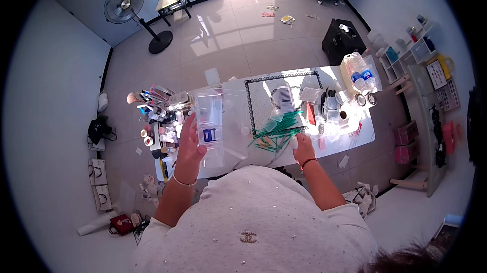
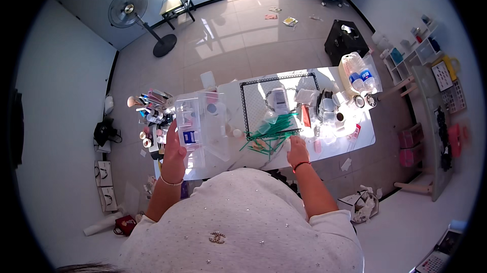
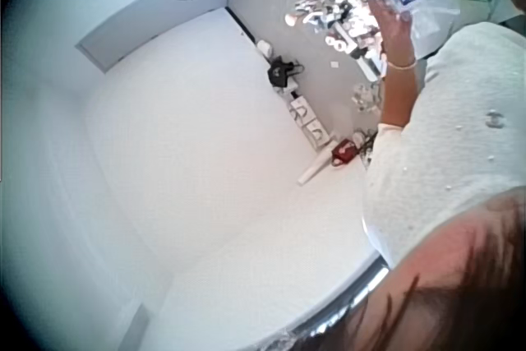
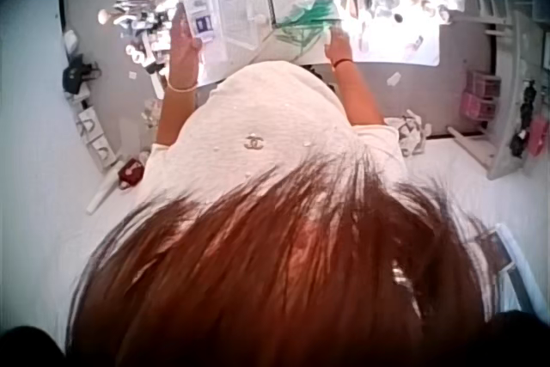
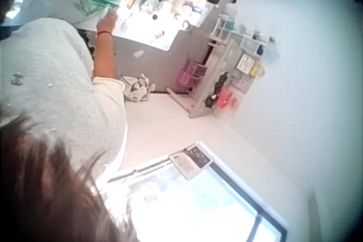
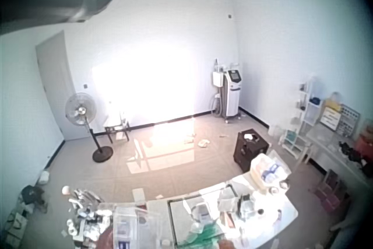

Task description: The person organizes various cosmetic and craft supplies on a white table. They pick up and inspect items such as makeup brushes, a comb, a small container, and a plastic box, moving them around the workspace. The person handles the items one at a time, occasionally placing them into a container or repositioning them on the table.

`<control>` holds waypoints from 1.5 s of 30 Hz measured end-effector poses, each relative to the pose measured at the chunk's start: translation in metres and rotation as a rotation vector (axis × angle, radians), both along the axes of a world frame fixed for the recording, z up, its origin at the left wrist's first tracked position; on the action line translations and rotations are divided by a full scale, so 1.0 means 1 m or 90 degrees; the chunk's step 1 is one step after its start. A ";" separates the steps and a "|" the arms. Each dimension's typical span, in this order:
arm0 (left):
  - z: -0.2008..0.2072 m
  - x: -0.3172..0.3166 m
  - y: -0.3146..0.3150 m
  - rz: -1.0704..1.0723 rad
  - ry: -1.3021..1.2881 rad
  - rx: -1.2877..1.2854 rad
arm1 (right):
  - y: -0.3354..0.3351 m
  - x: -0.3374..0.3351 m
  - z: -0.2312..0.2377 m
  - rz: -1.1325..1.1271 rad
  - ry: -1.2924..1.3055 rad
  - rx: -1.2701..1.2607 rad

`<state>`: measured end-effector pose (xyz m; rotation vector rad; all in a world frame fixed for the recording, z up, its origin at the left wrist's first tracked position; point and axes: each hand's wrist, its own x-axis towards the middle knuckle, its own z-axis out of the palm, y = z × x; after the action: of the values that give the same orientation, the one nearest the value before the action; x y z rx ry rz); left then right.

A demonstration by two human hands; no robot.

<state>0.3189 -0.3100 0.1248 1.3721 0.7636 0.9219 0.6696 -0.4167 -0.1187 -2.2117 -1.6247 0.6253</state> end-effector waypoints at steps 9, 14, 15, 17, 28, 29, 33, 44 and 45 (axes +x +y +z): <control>-0.004 -0.009 0.000 -0.086 -0.401 -0.389 | 0.001 -0.001 -0.003 0.005 -0.003 0.007; -0.016 -0.010 0.003 0.097 0.277 0.289 | 0.000 0.000 -0.003 -0.004 0.000 0.005; -0.016 -0.011 0.004 0.029 0.075 0.074 | 0.000 0.001 -0.004 -0.006 0.001 0.005; -0.005 -0.011 0.001 -0.102 -0.325 -0.356 | 0.000 -0.001 -0.003 -0.008 0.002 0.005; -0.012 -0.015 -0.001 0.028 0.076 0.070 | -0.001 -0.002 -0.003 -0.008 0.004 0.014; -0.012 -0.018 -0.001 -0.023 -0.099 -0.111 | -0.001 -0.003 -0.002 -0.009 0.006 0.016; 0.002 -0.013 0.003 -0.225 -0.578 -0.514 | 0.000 0.010 -0.008 0.001 0.063 0.054; -0.010 0.005 -0.009 -0.208 -0.575 -0.461 | 0.036 -0.030 0.276 0.102 0.357 0.652; -0.012 0.010 -0.010 -0.202 -0.567 -0.460 | 0.031 -0.042 0.296 0.177 0.378 0.704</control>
<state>0.3285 -0.3200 0.1124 0.3418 0.1324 0.7771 0.6278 -0.3852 0.1773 -0.9107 -1.4127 0.2667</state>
